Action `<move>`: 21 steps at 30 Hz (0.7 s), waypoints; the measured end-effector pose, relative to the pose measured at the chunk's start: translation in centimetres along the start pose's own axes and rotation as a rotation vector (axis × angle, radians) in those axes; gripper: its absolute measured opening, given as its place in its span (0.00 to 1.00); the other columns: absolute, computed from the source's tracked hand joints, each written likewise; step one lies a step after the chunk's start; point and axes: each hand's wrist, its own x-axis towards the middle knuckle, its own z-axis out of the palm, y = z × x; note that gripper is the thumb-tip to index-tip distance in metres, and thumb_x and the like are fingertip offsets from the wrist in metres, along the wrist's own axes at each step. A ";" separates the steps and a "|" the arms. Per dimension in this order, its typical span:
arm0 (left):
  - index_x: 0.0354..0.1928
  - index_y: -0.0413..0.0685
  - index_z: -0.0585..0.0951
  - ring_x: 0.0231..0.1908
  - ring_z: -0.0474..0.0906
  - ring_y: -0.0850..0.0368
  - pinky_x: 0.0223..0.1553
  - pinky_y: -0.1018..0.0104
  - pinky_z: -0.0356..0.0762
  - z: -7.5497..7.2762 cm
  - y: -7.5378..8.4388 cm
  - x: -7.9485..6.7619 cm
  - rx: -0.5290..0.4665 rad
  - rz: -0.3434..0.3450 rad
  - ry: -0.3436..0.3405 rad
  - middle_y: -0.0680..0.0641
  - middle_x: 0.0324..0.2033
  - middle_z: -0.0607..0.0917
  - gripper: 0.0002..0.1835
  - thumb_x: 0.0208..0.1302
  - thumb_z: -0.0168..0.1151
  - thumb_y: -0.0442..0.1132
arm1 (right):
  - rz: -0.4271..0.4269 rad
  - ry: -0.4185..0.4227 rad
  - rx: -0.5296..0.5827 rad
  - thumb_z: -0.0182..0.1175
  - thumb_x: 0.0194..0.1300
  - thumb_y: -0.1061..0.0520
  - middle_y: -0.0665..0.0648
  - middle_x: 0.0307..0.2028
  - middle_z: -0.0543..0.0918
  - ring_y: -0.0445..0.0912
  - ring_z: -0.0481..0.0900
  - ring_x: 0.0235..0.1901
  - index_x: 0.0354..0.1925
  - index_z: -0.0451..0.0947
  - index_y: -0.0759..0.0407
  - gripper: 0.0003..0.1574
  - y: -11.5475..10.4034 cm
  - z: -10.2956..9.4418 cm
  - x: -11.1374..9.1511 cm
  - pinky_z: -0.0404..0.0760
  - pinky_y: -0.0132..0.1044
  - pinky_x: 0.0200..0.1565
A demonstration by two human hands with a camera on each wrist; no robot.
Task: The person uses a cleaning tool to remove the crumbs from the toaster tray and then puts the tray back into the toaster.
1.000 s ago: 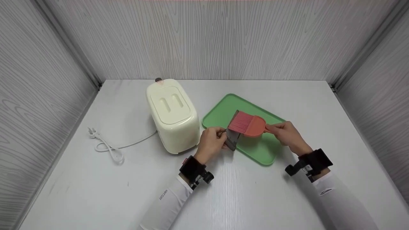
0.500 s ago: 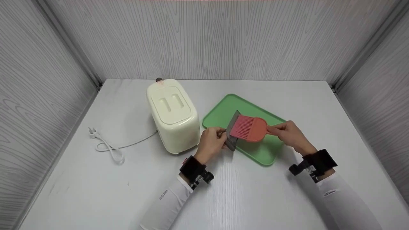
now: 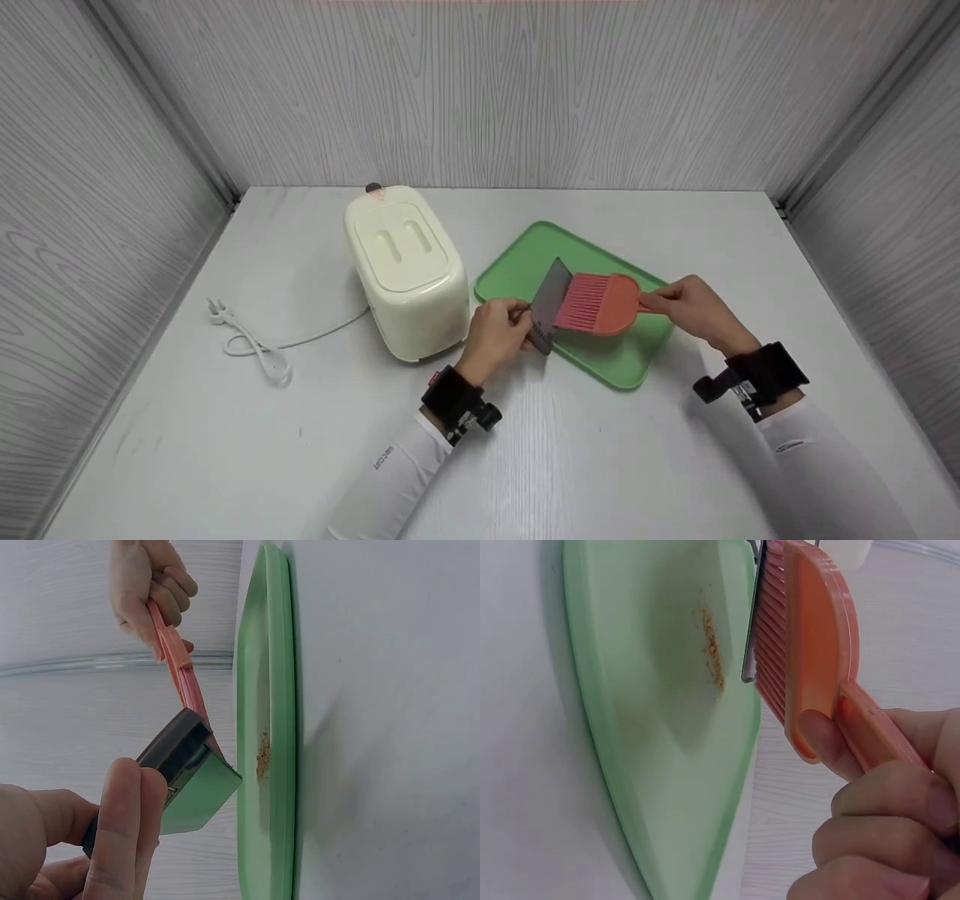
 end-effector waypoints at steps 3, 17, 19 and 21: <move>0.52 0.29 0.84 0.23 0.85 0.58 0.26 0.69 0.89 0.0 0.0 0.0 -0.007 -0.004 -0.004 0.40 0.36 0.87 0.12 0.71 0.59 0.27 | -0.002 0.009 -0.004 0.60 0.77 0.46 0.65 0.48 0.89 0.61 0.79 0.63 0.54 0.86 0.64 0.24 0.0 -0.3 0.0 0.70 0.66 0.71; 0.53 0.29 0.84 0.25 0.85 0.57 0.26 0.69 0.89 0.2 0.2 -0.1 0.000 -0.011 -0.014 0.40 0.36 0.87 0.13 0.71 0.59 0.27 | -0.003 0.138 -0.182 0.58 0.77 0.43 0.62 0.44 0.90 0.53 0.85 0.51 0.49 0.90 0.60 0.24 -0.5 -1.1 0.1 0.78 0.40 0.47; 0.53 0.29 0.84 0.24 0.85 0.58 0.26 0.69 0.89 0.1 0.2 -0.1 0.000 -0.009 -0.014 0.41 0.36 0.87 0.13 0.71 0.59 0.27 | 0.001 0.167 -0.209 0.58 0.77 0.43 0.61 0.43 0.91 0.47 0.83 0.45 0.47 0.90 0.59 0.23 -0.5 -1.1 0.1 0.72 0.34 0.38; 0.53 0.29 0.84 0.24 0.85 0.58 0.26 0.69 0.89 0.1 0.2 -0.1 0.004 -0.007 -0.014 0.41 0.36 0.87 0.12 0.71 0.59 0.27 | 0.002 0.191 -0.230 0.58 0.77 0.44 0.61 0.42 0.91 0.44 0.78 0.37 0.46 0.91 0.59 0.24 -0.6 -1.1 0.2 0.68 0.33 0.32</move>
